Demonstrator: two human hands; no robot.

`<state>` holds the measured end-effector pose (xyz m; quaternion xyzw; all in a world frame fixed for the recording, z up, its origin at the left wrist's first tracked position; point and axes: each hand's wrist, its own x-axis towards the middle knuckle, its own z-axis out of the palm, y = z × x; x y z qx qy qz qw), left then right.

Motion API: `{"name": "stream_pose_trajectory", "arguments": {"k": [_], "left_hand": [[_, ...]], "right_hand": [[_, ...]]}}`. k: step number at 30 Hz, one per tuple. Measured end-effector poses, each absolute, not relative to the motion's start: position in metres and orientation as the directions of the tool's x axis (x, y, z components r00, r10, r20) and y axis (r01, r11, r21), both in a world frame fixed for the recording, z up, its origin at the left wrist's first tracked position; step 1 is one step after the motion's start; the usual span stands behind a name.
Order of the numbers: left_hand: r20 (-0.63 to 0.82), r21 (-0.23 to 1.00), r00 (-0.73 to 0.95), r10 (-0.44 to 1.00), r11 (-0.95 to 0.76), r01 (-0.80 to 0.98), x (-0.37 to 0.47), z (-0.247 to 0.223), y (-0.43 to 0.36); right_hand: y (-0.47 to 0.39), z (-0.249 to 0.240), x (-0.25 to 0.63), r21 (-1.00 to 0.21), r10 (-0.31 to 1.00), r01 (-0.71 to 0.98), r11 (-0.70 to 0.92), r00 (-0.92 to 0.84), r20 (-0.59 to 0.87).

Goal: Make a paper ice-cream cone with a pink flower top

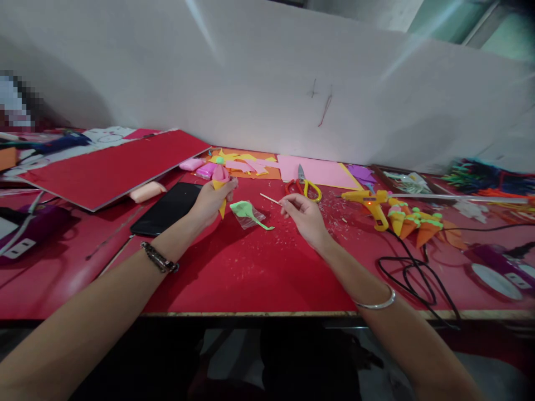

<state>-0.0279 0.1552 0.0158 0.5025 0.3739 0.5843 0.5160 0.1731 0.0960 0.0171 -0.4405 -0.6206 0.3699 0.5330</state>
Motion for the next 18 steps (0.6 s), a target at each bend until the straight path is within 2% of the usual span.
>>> {"name": "stream_pose_trajectory", "arguments": {"k": [2, 6, 8, 18], "left_hand": [[0.184, 0.957, 0.079, 0.98, -0.161, -0.239, -0.0281, 0.0164, 0.1544], [0.071, 0.936, 0.27, 0.96, 0.029, -0.351, -0.0265, 0.019, 0.1511], [0.038, 0.922, 0.302, 0.953, 0.083, -0.378, -0.0251, 0.0193, 0.1495], [0.069, 0.942, 0.263, 0.962, 0.024, -0.334, -0.0236, 0.0198, 0.1462]], "right_hand": [[0.0968, 0.0162, 0.1734, -0.929, 0.942, 0.155, 0.335, -0.049, 0.332], [0.0977, 0.0155, 0.1738, -0.933, 0.944, 0.148, 0.329, -0.053, 0.324], [0.0975, 0.0159, 0.1736, -0.934, 0.945, 0.144, 0.327, -0.049, 0.323], [0.0971, 0.0147, 0.1747, -0.926, 0.942, 0.177, 0.334, -0.081, 0.325]]}}
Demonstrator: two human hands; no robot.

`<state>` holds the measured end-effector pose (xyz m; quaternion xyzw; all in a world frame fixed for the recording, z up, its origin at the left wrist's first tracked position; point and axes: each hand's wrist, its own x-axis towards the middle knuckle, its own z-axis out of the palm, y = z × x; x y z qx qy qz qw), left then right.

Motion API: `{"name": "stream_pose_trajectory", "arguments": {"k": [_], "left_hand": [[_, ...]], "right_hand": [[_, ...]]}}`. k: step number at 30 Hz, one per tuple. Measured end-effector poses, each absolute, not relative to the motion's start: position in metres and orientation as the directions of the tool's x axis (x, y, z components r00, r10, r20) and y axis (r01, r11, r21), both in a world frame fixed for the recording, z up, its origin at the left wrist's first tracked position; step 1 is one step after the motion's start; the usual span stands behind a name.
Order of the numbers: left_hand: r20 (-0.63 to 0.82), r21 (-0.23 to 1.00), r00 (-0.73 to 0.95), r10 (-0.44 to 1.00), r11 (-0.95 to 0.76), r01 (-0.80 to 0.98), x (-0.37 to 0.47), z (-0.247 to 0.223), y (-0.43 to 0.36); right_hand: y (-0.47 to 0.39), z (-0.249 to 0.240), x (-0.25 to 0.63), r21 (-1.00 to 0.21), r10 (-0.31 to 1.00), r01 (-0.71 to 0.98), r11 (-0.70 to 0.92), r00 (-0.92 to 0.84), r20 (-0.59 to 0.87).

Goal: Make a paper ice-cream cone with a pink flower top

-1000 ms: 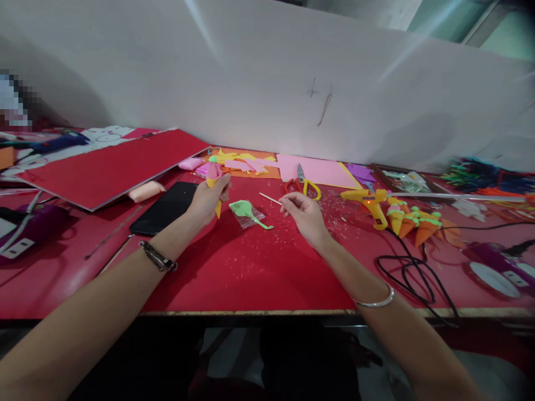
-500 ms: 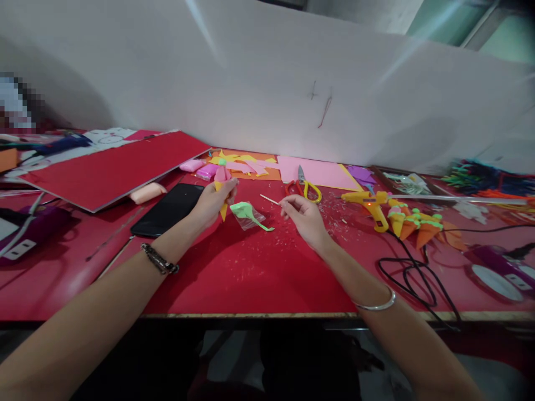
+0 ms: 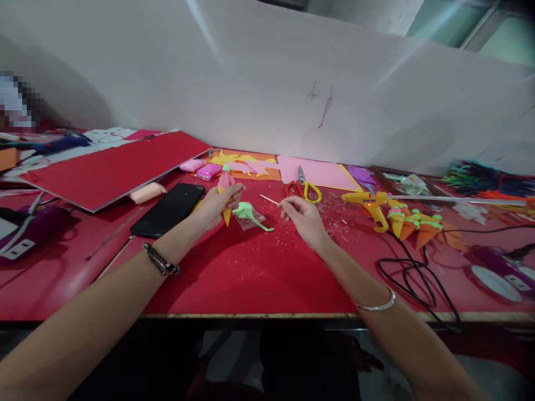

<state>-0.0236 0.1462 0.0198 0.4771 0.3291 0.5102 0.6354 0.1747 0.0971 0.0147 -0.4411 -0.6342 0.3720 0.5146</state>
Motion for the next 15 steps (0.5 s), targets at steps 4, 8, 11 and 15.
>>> {"name": "stream_pose_trajectory", "arguments": {"k": [4, 8, 11, 15], "left_hand": [[0.066, 0.945, 0.272, 0.96, 0.028, -0.326, -0.0243, 0.0189, 0.1463], [0.109, 0.954, 0.242, 0.964, -0.033, -0.298, -0.024, 0.017, 0.1466], [0.087, 0.947, 0.222, 0.971, -0.011, -0.322, -0.024, 0.0178, 0.1475], [0.095, 0.93, 0.279, 0.955, 0.015, -0.367, -0.0237, 0.0199, 0.1469]], "right_hand": [[0.0975, 0.0139, 0.175, -0.922, 0.939, 0.18, 0.342, -0.093, 0.33], [0.0969, 0.0149, 0.1741, -0.923, 0.94, 0.179, 0.341, -0.099, 0.328], [0.0959, 0.0162, 0.1736, -0.922, 0.942, 0.191, 0.336, -0.099, 0.322], [0.0958, 0.0153, 0.1737, -0.914, 0.943, 0.23, 0.333, -0.084, 0.322]]}}
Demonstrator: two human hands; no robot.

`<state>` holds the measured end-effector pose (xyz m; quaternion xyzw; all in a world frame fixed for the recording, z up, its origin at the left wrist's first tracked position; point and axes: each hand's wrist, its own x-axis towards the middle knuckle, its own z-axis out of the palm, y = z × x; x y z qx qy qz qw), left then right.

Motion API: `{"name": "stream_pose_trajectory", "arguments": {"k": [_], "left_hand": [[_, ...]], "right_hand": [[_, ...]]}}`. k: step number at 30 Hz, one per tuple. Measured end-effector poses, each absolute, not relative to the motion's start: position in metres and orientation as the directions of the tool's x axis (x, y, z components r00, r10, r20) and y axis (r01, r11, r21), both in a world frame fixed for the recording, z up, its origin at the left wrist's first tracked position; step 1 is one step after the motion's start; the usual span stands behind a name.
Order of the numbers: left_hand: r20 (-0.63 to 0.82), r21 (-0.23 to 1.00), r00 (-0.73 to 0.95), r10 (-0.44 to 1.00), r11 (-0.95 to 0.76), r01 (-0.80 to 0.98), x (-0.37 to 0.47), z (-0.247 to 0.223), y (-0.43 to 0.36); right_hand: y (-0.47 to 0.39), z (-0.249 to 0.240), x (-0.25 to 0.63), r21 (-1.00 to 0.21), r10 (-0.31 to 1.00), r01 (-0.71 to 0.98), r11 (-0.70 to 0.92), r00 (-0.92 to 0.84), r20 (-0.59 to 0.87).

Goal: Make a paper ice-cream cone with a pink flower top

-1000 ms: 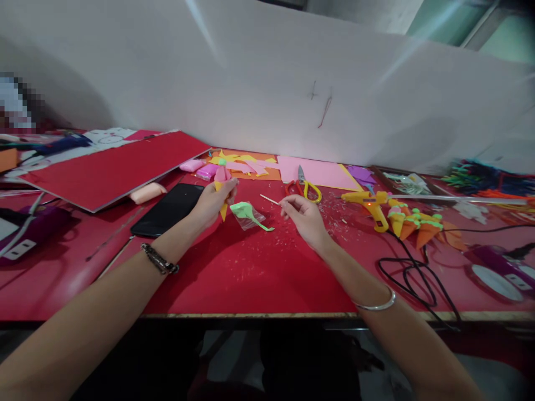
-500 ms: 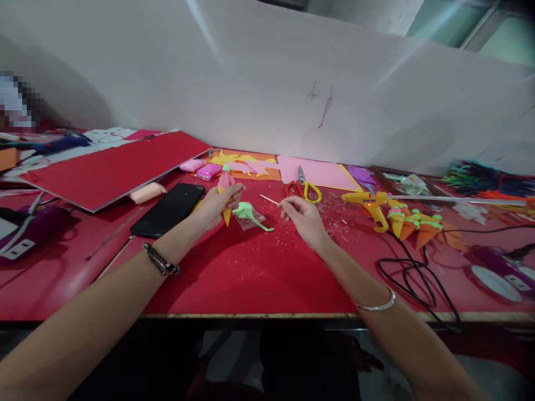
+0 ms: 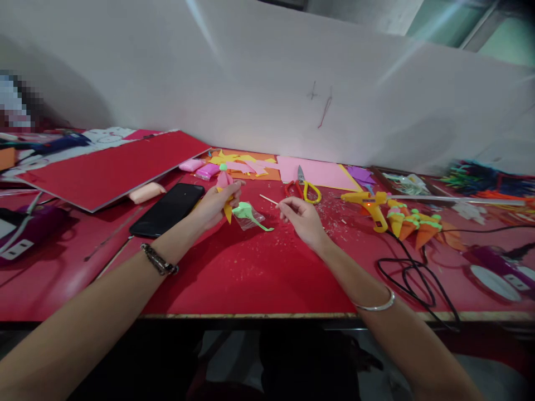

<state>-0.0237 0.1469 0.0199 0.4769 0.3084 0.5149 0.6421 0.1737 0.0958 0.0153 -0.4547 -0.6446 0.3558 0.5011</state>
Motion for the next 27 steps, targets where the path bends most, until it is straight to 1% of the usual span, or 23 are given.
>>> {"name": "stream_pose_trajectory", "arguments": {"k": [4, 7, 10, 13, 17, 20, 22, 24, 27], "left_hand": [[0.115, 0.928, 0.34, 0.933, 0.021, -0.373, -0.023, 0.02, 0.144], [0.077, 0.926, 0.366, 0.927, 0.069, -0.37, -0.024, 0.021, 0.145], [0.048, 0.905, 0.392, 0.919, 0.126, -0.407, -0.026, 0.022, 0.147], [0.024, 0.881, 0.421, 0.907, 0.18, -0.437, -0.026, 0.022, 0.148], [-0.014, 0.816, 0.483, 0.875, 0.289, -0.5, -0.024, 0.022, 0.144], [-0.006, 0.754, 0.533, 0.846, 0.354, -0.554, -0.019, 0.024, 0.137], [0.002, 0.752, 0.575, 0.818, 0.378, -0.54, -0.015, 0.026, 0.133], [0.006, 0.789, 0.616, 0.788, 0.375, -0.487, -0.01, 0.027, 0.128], [0.029, 0.846, 0.618, 0.786, 0.309, -0.434, 0.0, 0.025, 0.119]], "right_hand": [[0.096, 0.013, 0.174, -0.913, 0.938, 0.219, 0.343, -0.125, 0.322], [0.095, 0.015, 0.173, -0.93, 0.947, 0.196, 0.312, -0.149, 0.286], [0.093, 0.018, 0.173, -0.933, 0.955, 0.221, 0.286, -0.148, 0.257], [0.093, 0.017, 0.174, -0.922, 0.953, 0.244, 0.301, -0.119, 0.279], [0.095, 0.014, 0.174, -0.951, 0.959, 0.157, 0.267, -0.136, 0.247], [0.096, 0.014, 0.173, -0.973, 0.967, 0.07, 0.221, -0.141, 0.21], [0.096, 0.014, 0.173, -0.979, 0.972, 0.034, 0.203, -0.125, 0.197], [0.096, 0.015, 0.173, -0.973, 0.97, 0.058, 0.224, -0.113, 0.216], [0.096, 0.016, 0.173, -0.917, 0.932, 0.167, 0.361, -0.076, 0.354]]}}
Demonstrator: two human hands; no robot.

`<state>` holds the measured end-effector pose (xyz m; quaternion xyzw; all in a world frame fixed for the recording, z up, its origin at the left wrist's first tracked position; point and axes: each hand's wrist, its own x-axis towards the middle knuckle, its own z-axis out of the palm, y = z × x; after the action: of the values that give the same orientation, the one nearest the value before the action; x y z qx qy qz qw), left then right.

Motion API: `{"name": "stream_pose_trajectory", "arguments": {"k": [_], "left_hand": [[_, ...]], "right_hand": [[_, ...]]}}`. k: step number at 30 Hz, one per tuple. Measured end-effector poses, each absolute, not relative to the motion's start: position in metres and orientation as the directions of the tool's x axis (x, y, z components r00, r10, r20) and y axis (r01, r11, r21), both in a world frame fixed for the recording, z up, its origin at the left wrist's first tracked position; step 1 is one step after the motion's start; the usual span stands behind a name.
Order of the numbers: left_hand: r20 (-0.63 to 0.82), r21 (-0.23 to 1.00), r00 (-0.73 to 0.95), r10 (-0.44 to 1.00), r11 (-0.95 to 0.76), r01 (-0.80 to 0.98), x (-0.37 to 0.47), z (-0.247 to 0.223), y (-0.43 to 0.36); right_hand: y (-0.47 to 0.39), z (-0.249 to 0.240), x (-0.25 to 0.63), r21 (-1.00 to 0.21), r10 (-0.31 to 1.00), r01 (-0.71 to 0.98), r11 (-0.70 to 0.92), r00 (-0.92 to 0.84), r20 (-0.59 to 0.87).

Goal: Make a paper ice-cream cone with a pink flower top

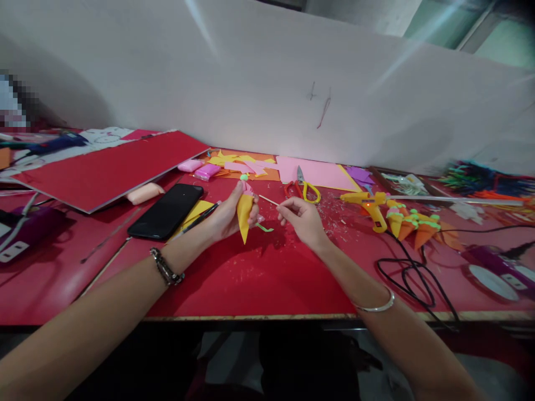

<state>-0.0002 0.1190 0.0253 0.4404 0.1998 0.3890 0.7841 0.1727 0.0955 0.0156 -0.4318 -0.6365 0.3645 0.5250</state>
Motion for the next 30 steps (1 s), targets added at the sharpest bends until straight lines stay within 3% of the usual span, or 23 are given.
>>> {"name": "stream_pose_trajectory", "arguments": {"k": [3, 6, 19, 30], "left_hand": [[0.07, 0.868, 0.567, 0.821, 0.231, -0.441, 0.011, 0.022, 0.108], [0.047, 0.886, 0.569, 0.821, 0.229, -0.404, 0.02, 0.02, 0.1], [0.0, 0.93, 0.554, 0.832, 0.204, -0.305, 0.023, 0.015, 0.098], [0.069, 0.923, 0.558, 0.827, 0.16, -0.351, 0.02, 0.016, 0.102]], "right_hand": [[0.094, 0.017, 0.172, -0.807, 0.845, 0.283, 0.519, -0.029, 0.533], [0.092, 0.02, 0.172, -0.733, 0.785, 0.337, 0.591, -0.03, 0.618], [0.08, 0.02, 0.163, -0.839, 0.887, 0.288, 0.461, -0.127, 0.444], [0.093, 0.021, 0.177, -0.828, 0.874, 0.317, 0.463, -0.01, 0.485]]}}
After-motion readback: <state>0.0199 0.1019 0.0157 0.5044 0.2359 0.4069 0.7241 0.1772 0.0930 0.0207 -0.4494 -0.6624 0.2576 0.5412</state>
